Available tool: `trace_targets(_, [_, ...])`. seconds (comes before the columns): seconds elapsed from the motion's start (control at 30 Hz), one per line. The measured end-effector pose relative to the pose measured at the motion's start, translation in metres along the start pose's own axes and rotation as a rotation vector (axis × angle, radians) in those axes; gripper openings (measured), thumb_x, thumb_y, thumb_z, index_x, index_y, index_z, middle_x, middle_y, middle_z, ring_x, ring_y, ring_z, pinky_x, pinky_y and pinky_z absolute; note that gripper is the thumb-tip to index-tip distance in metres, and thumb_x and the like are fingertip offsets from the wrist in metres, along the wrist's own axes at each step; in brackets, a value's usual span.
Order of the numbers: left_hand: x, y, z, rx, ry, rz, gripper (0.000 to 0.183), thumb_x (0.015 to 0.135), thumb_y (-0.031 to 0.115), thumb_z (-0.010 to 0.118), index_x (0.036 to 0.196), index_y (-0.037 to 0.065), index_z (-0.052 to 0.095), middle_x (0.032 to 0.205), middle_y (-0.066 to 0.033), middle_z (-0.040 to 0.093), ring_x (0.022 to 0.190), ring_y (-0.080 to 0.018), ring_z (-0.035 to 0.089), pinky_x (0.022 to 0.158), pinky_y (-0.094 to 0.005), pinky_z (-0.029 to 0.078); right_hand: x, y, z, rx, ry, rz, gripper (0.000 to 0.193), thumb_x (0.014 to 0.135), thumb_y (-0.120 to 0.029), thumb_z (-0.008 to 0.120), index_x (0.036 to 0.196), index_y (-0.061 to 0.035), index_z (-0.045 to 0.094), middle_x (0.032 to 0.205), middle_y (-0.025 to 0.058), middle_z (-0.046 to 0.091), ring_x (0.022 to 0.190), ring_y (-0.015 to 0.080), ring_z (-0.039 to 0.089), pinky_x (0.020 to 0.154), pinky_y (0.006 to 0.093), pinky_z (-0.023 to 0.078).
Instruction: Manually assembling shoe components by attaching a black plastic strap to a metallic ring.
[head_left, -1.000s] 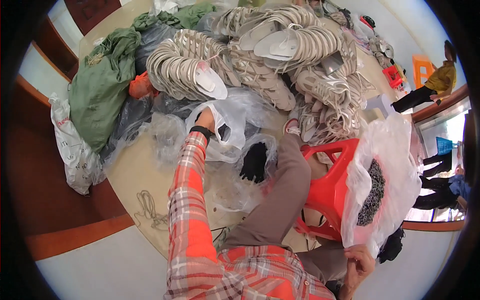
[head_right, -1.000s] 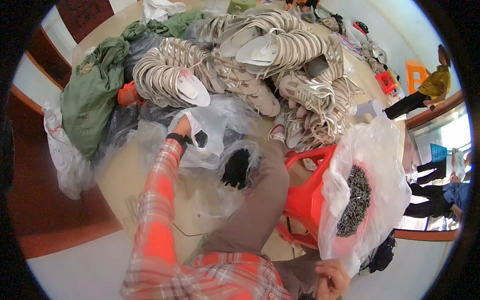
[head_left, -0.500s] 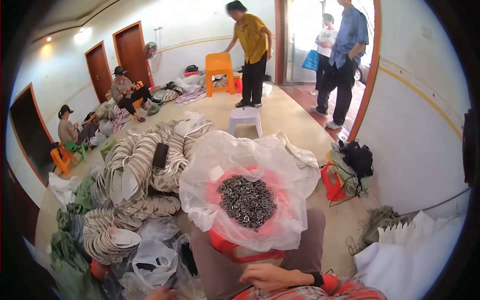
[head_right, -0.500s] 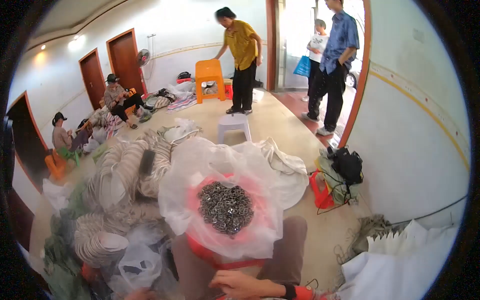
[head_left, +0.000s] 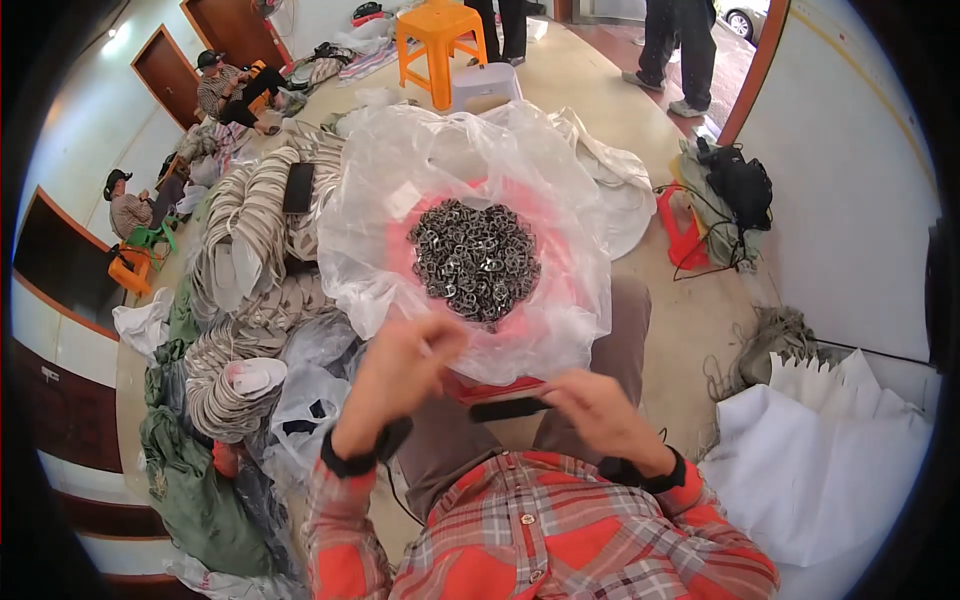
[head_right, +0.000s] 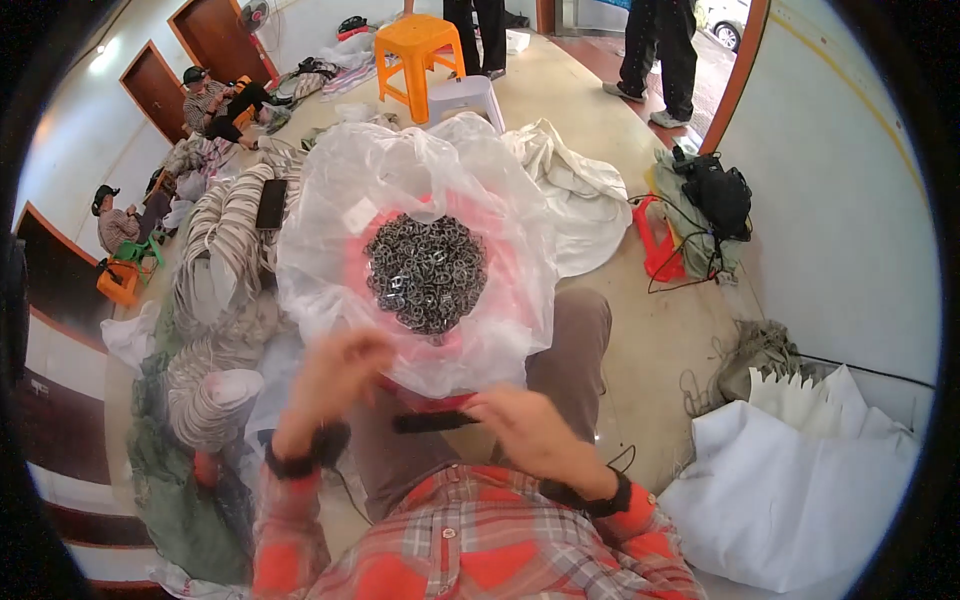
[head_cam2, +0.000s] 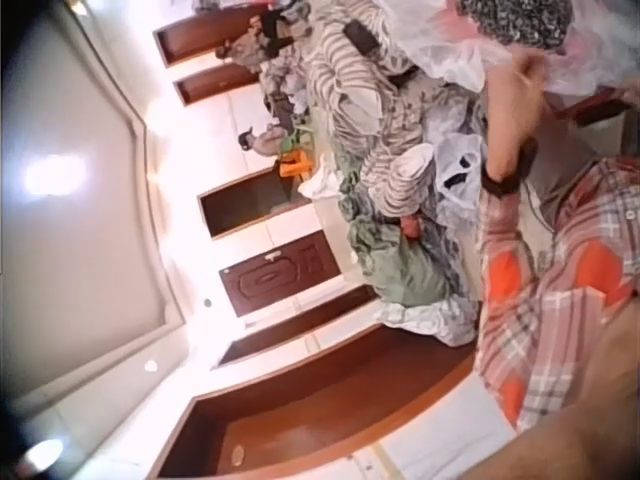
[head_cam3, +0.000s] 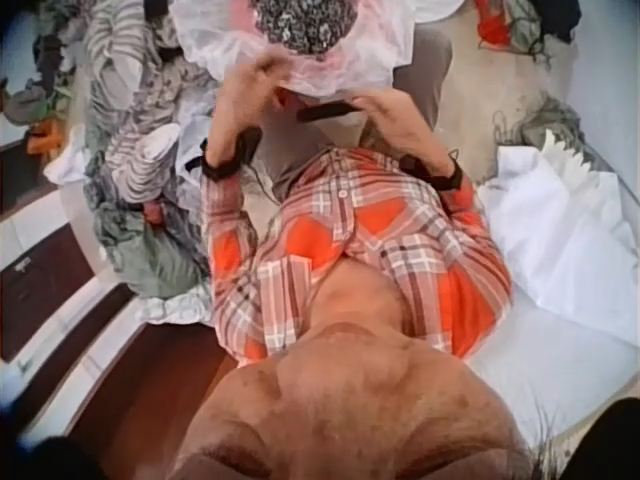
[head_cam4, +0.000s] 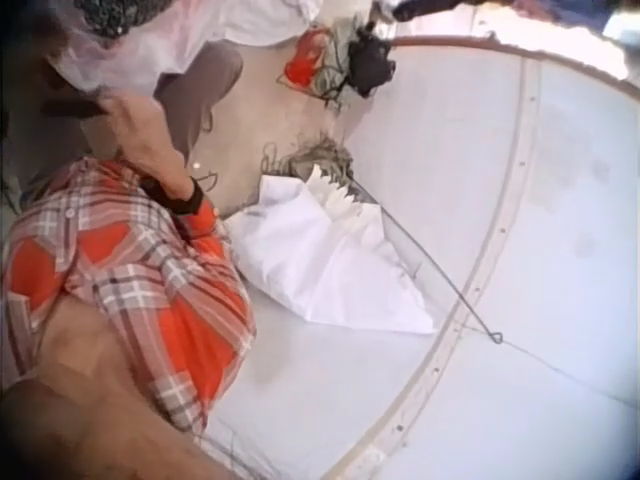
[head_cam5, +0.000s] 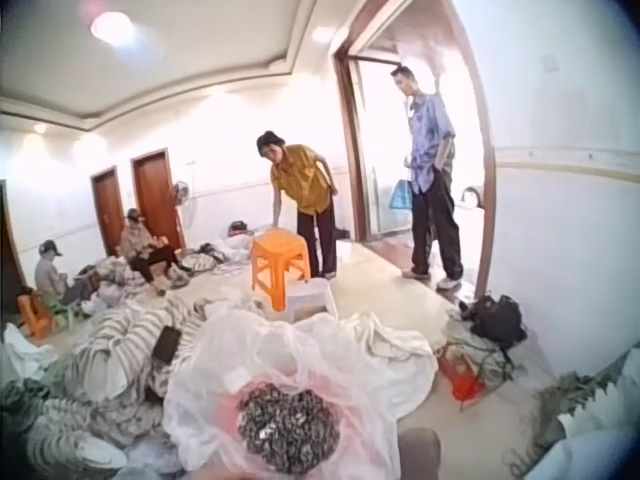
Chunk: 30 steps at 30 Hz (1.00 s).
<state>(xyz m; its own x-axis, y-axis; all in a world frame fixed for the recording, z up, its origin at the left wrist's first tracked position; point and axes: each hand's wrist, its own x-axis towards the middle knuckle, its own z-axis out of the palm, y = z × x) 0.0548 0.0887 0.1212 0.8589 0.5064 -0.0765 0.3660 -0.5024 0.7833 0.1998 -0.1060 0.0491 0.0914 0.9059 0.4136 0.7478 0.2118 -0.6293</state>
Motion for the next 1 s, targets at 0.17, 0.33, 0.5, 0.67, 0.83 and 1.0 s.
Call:
trace_targets(0.17, [0.067, -0.068, 0.023, 0.194, 0.197, 0.232, 0.019, 0.072, 0.008, 0.062, 0.089, 0.0, 0.06, 0.074, -0.0131, 0.06, 0.07, -0.0228, 0.059, 0.064, -0.0321, 0.045, -0.022, -0.018, -0.028, 0.922, 0.066, 0.678, 0.017, 0.093, -0.013, 0.04, 0.101, -0.0008, 0.049, 0.072, -0.0002, 0.051, 0.06, 0.005, 0.047, 0.053, 0.0202, 0.04])
trace_targets(0.33, [0.078, -0.085, 0.049, 0.227, 0.235, 0.26, 0.014, 0.071, 0.006, 0.061, 0.084, 0.0, 0.057, 0.073, -0.0136, 0.058, 0.071, -0.027, 0.056, 0.065, -0.0342, 0.044, -0.022, -0.026, -0.019, 0.815, 0.134, 0.655, 0.019, 0.092, -0.011, 0.043, 0.106, -0.0008, 0.05, 0.075, 0.0013, 0.054, 0.061, 0.005, 0.049, 0.057, 0.0188, 0.041])
trace_targets(0.5, [0.078, -0.094, 0.052, 0.033, 0.344, 0.092, 0.012, 0.077, 0.004, 0.056, 0.088, -0.001, 0.056, 0.072, -0.0109, 0.058, 0.064, -0.0219, 0.057, 0.057, -0.0316, 0.044, 0.001, -0.035, -0.011, 0.811, -0.011, 0.477, 0.025, 0.091, -0.009, 0.044, 0.114, -0.0015, 0.044, 0.073, 0.0026, 0.055, 0.056, 0.0052, 0.048, 0.051, 0.0179, 0.039])
trace_targets(0.67, [0.063, -0.084, 0.03, -0.676, 0.289, -0.153, 0.013, 0.086, 0.004, 0.049, 0.094, -0.002, 0.057, 0.078, -0.0064, 0.059, 0.064, -0.0139, 0.059, 0.054, -0.0256, 0.047, 0.038, -0.038, -0.011, 0.956, 0.169, 0.555, 0.035, 0.089, -0.005, 0.044, 0.124, -0.0044, 0.041, 0.073, 0.0025, 0.055, 0.056, 0.0048, 0.046, 0.051, 0.0186, 0.039])
trace_targets(0.83, [0.035, -0.071, 0.027, -1.101, 0.169, -0.091, 0.021, 0.09, 0.008, 0.046, 0.104, -0.004, 0.055, 0.09, -0.0084, 0.06, 0.074, -0.015, 0.061, 0.064, -0.025, 0.053, 0.052, -0.018, 0.011, 0.919, 0.117, 0.604, 0.039, 0.089, -0.004, 0.044, 0.128, -0.0066, 0.038, 0.07, 0.0023, 0.054, 0.052, 0.0041, 0.043, 0.048, 0.0179, 0.036])
trace_targets(1.0, [0.012, -0.057, 0.03, -1.135, 0.255, -0.092, 0.021, 0.086, 0.001, 0.05, 0.105, -0.005, 0.055, 0.092, -0.0104, 0.06, 0.075, -0.0163, 0.061, 0.066, -0.0253, 0.053, 0.056, -0.017, 0.02, 0.963, 0.146, 0.663, 0.039, 0.089, -0.006, 0.045, 0.127, -0.0081, 0.04, 0.067, 0.0014, 0.053, 0.052, 0.0033, 0.042, 0.048, 0.017, 0.034])
